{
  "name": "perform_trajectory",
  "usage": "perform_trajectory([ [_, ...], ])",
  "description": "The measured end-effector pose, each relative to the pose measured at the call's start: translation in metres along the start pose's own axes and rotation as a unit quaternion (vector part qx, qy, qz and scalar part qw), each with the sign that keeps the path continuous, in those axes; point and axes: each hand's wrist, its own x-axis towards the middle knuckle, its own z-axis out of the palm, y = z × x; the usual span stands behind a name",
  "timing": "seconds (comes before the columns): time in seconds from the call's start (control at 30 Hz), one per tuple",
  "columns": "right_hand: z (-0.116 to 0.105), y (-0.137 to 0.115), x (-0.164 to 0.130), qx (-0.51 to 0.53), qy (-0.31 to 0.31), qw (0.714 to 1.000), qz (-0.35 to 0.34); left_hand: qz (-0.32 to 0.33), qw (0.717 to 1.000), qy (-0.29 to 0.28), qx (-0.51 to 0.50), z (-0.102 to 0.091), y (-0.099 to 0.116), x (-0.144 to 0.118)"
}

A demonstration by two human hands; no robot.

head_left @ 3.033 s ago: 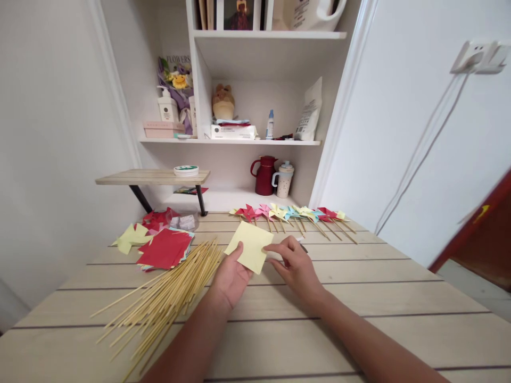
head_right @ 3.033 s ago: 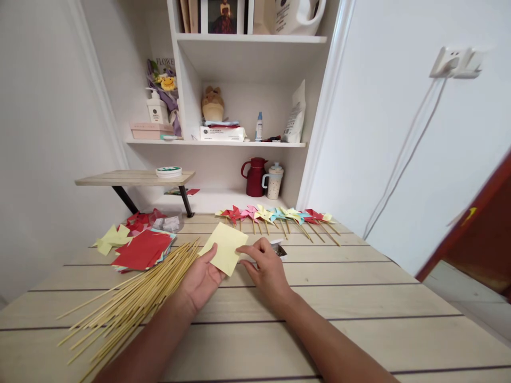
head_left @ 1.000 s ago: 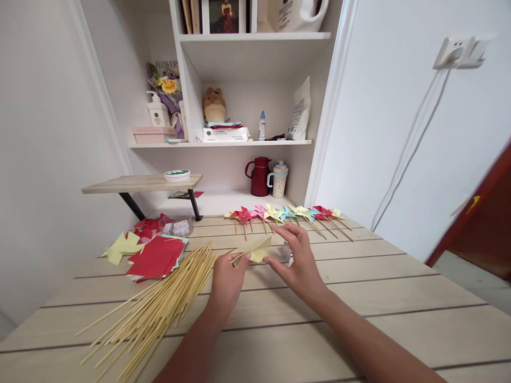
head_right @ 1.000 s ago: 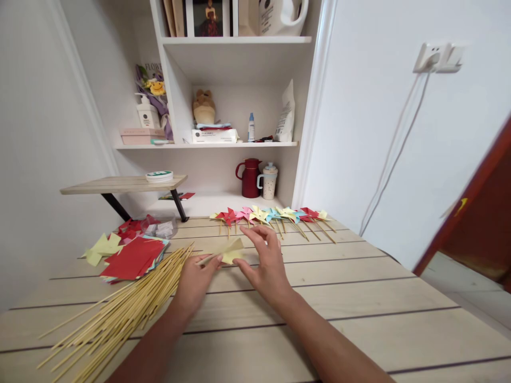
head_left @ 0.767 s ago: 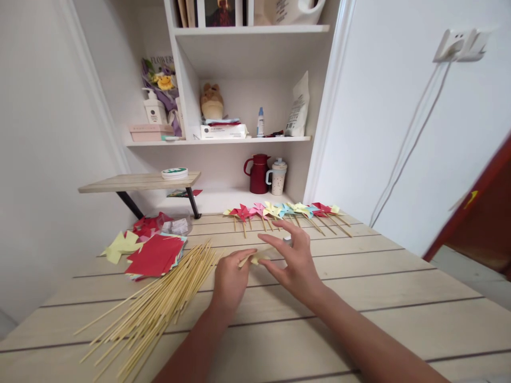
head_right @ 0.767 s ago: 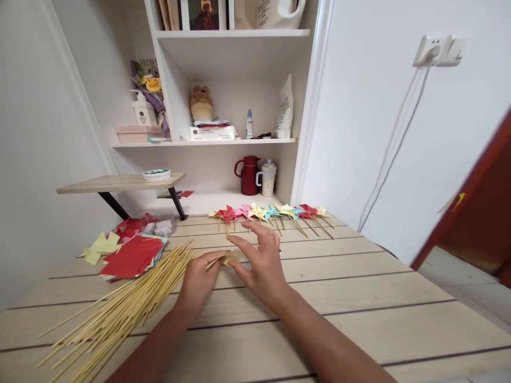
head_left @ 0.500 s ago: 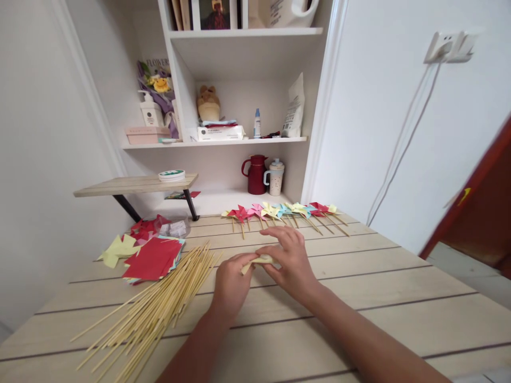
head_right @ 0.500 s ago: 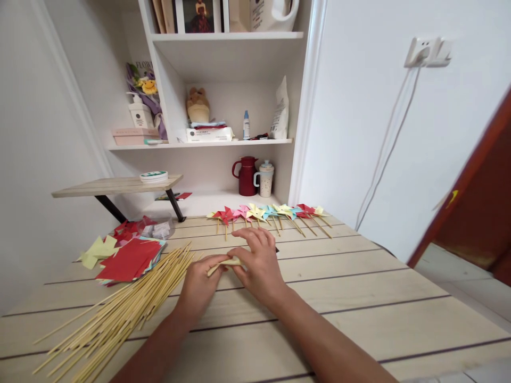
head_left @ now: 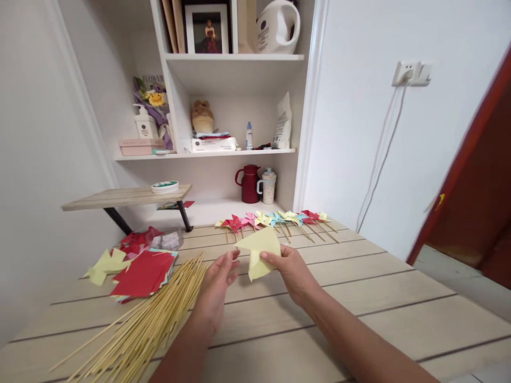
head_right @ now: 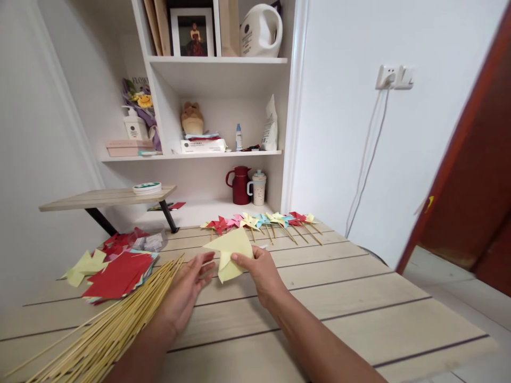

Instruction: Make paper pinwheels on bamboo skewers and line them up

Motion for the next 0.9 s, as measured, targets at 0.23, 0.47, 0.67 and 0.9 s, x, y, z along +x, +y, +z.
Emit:
perform_trajectory([
  [0.23,0.005,0.003,-0.003,-0.007,-0.019,1.0,0.02,0.002,0.994,-0.099,-0.036,0.006,-0.003,-0.002],
  [0.47,0.012,0.01,-0.005,-0.001,-0.03,0.998,0.06,-0.023,0.999,-0.045,0.012,0.005,-0.01,-0.002],
  [0.67,0.01,0.012,-0.004,0.006,-0.039,0.997,0.069,-0.021,0.997,-0.067,0.015,0.004,-0.008,0.0],
  [0.9,0.007,0.018,-0.002,0.0,-0.036,0.997,0.071,-0.02,0.998,-0.05,0.034,0.007,-0.009,-0.004],
])
